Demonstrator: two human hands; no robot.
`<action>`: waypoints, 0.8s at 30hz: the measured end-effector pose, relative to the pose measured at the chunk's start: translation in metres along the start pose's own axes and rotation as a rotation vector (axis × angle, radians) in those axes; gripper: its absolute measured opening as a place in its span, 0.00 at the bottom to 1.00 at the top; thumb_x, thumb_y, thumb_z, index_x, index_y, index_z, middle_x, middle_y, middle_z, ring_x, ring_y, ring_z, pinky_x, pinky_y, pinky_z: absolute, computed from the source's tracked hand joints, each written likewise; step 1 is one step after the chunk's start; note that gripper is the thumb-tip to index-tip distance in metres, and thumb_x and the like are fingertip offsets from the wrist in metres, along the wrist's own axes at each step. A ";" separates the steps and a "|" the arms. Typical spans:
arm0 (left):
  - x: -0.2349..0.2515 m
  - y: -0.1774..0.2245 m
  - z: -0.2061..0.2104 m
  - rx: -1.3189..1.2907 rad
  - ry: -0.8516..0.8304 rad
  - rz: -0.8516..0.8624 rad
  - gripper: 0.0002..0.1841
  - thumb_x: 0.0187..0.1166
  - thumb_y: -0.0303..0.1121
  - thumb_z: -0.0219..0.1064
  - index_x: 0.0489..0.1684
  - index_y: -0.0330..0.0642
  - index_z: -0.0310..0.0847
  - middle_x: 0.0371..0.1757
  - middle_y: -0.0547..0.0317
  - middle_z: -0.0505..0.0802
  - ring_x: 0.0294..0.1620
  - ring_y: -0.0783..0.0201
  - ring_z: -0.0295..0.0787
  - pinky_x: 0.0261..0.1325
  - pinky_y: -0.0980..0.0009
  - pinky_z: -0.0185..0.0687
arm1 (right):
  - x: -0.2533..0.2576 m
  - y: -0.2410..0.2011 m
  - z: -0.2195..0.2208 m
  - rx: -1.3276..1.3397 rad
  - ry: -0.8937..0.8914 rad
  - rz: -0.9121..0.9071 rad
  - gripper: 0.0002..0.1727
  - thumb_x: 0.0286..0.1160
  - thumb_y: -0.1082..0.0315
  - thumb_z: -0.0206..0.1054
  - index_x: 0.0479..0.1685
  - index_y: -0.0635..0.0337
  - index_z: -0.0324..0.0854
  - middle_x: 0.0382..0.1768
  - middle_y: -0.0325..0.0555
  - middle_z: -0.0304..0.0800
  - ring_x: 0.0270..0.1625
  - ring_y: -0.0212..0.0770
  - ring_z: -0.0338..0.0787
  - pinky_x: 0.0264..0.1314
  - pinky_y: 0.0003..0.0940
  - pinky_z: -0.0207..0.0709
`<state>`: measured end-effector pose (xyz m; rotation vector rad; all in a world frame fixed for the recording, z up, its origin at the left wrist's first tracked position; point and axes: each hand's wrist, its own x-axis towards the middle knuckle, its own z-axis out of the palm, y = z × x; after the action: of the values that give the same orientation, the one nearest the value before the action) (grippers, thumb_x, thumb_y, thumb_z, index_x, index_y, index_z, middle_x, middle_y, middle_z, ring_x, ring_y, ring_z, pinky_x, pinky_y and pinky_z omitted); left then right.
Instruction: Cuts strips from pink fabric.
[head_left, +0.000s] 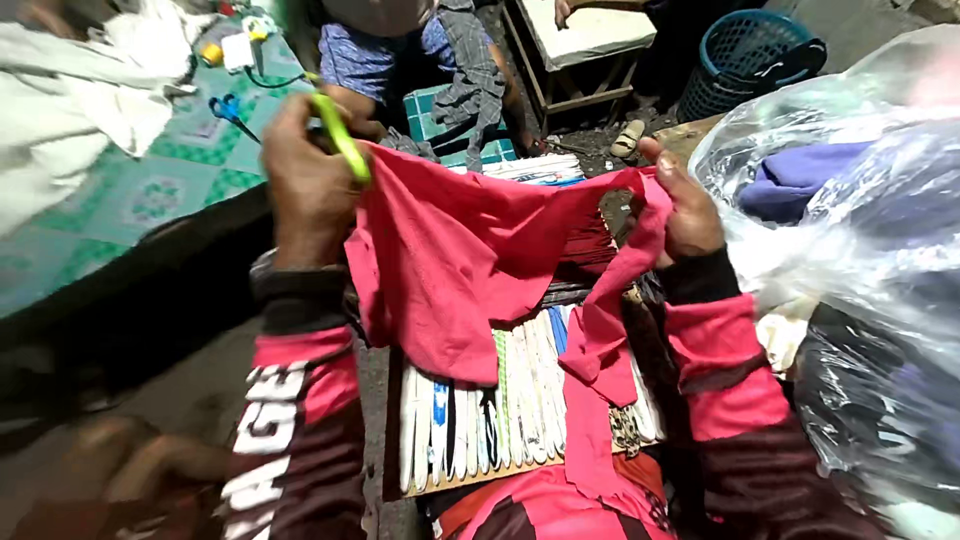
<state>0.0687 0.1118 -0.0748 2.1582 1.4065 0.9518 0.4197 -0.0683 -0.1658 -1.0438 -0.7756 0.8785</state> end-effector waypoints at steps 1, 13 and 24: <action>-0.021 0.007 -0.023 -0.043 0.021 0.046 0.27 0.72 0.40 0.74 0.71 0.44 0.75 0.49 0.56 0.90 0.38 0.69 0.87 0.41 0.66 0.87 | -0.017 -0.015 0.000 -0.100 -0.029 -0.100 0.24 0.96 0.60 0.42 0.81 0.55 0.73 0.69 0.37 0.86 0.57 0.29 0.88 0.60 0.30 0.85; -0.287 -0.088 -0.057 0.337 -0.352 -0.536 0.25 0.71 0.32 0.77 0.67 0.37 0.81 0.48 0.38 0.93 0.46 0.41 0.91 0.51 0.33 0.84 | -0.267 0.026 -0.024 -0.765 -0.979 0.508 0.20 0.84 0.54 0.63 0.69 0.46 0.88 0.57 0.50 0.93 0.63 0.51 0.90 0.69 0.58 0.80; -0.186 -0.017 0.053 0.135 -0.331 -0.093 0.29 0.68 0.29 0.80 0.72 0.42 0.78 0.58 0.44 0.92 0.56 0.44 0.91 0.58 0.36 0.85 | -0.090 0.132 0.035 -0.846 -0.208 0.616 0.34 0.84 0.41 0.62 0.66 0.67 0.82 0.52 0.65 0.91 0.54 0.62 0.91 0.61 0.66 0.81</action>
<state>0.0470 -0.0483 -0.1834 2.1994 1.4228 0.4501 0.3191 -0.1026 -0.2904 -2.0308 -1.0576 1.2241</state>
